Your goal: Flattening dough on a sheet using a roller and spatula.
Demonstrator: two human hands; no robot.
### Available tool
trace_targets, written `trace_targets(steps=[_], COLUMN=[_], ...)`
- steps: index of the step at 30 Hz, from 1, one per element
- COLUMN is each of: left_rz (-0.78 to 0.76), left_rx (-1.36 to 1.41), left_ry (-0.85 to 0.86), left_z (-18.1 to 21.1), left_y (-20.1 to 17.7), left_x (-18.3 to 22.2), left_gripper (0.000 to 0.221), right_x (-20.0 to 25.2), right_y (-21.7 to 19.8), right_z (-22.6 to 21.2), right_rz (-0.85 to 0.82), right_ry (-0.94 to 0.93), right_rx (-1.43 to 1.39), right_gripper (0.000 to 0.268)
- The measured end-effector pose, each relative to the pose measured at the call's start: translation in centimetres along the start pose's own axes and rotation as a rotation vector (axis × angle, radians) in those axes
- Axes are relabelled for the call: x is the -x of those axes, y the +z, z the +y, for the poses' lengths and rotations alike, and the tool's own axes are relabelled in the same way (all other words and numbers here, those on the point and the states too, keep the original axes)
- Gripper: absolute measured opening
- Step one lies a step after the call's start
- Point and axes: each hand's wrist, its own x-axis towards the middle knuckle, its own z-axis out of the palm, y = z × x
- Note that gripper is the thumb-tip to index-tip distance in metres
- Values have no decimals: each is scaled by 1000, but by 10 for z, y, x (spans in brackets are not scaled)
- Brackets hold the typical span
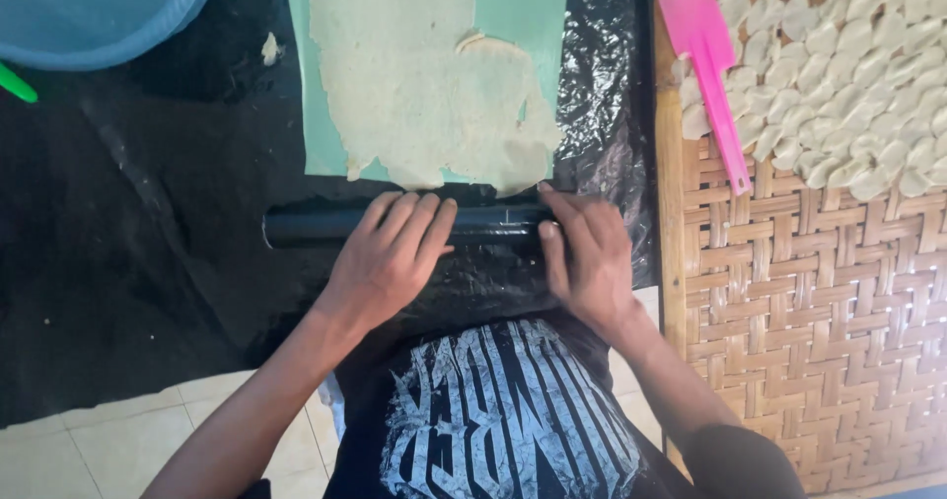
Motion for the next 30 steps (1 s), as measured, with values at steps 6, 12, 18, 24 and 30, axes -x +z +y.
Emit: trace_targets(steps=[6,12,18,24,30], left_rz=[108,-81,-43,-111,-52], left_rx=[-11,15,112,66,6], left_ry=[-36,-203,-303,-287,-207], left_z=[0,-13,12,47,77], left_y=[-21,-2,6,17,19], left_x=[-51,-81,-72,-41,-11], left_gripper=[51,60,84,75,66], right_x=[-67,-112,-84,-36,13], right_y=[-19,1,17,23,14], right_z=[24,50,67,71,57], right_rz=[40,-55,-87,-170,-244], right_ry=[1,13,-18,49,119], right_rx=[109,243,266,268,298], right_gripper=[18,31,60,71,63])
